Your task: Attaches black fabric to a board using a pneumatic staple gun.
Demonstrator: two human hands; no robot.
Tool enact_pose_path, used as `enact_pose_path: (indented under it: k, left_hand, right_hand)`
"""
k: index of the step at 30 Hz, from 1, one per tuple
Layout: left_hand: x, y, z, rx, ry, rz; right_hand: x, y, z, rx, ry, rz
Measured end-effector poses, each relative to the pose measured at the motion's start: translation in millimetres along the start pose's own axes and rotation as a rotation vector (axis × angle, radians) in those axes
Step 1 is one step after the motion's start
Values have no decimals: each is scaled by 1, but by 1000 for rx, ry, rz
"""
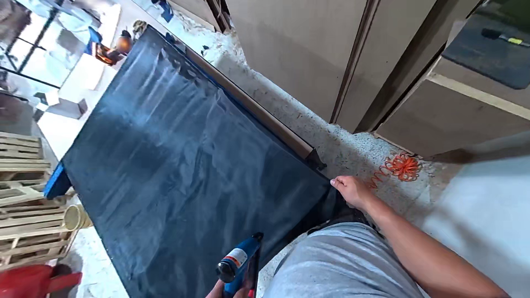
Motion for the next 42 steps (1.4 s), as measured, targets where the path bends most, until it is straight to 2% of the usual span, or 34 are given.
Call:
enact_pose_path:
  k: [5,8,11,13,15,17,19,25,30,37,42]
  left_hand:
    - [-42,-19,-36,75,-53,-58]
    - [-48,-22,-46,106,-91,-75]
    - [-50,-30,-44,125,-161,-111]
    - [-45,-34,-39,121,-174,-121]
    - [-40,-40,-31,117,-159,-114]
    - [-34,-49,-26,133,-160,-109]
    - [-27,-57,-22,158,-152,-104]
    - [-32,-86,-33,230,-204,-171]
    - [-56,-102,-64,249,-242,-238]
    - [-92,-118,-133,225,-513,-503]
    - [-103,-126,-168,249,-538,-507]
  right_hand:
    - [16,10,4,-291,133,-2]
    - [34,10,-8,-323,205,61]
    - [48,12,-3,-427,194,175]
    - [50,18,-1,-455,168,187]
    - [45,23,-1,-367,79,72]
    - [38,23,-7,-156,-24,-86]
    - [34,19,-17,10,-97,-151]
    - [12,7,-29,63,-47,-234]
    - [-1,1,-35,78,-11,-114]
    - [-15,-7,-39,5,-315,57]
    - [-18,-10,-41,14,-391,158]
Point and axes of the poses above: each hand's wrist, its own y-axis away from the middle knuckle, its own z-axis out of the back of the hand, x = y × z, the point moved 9 cm from there along -y, towards the middle knuckle, and after that the axes turned 9 degrees about y, right-handed, at the moved point
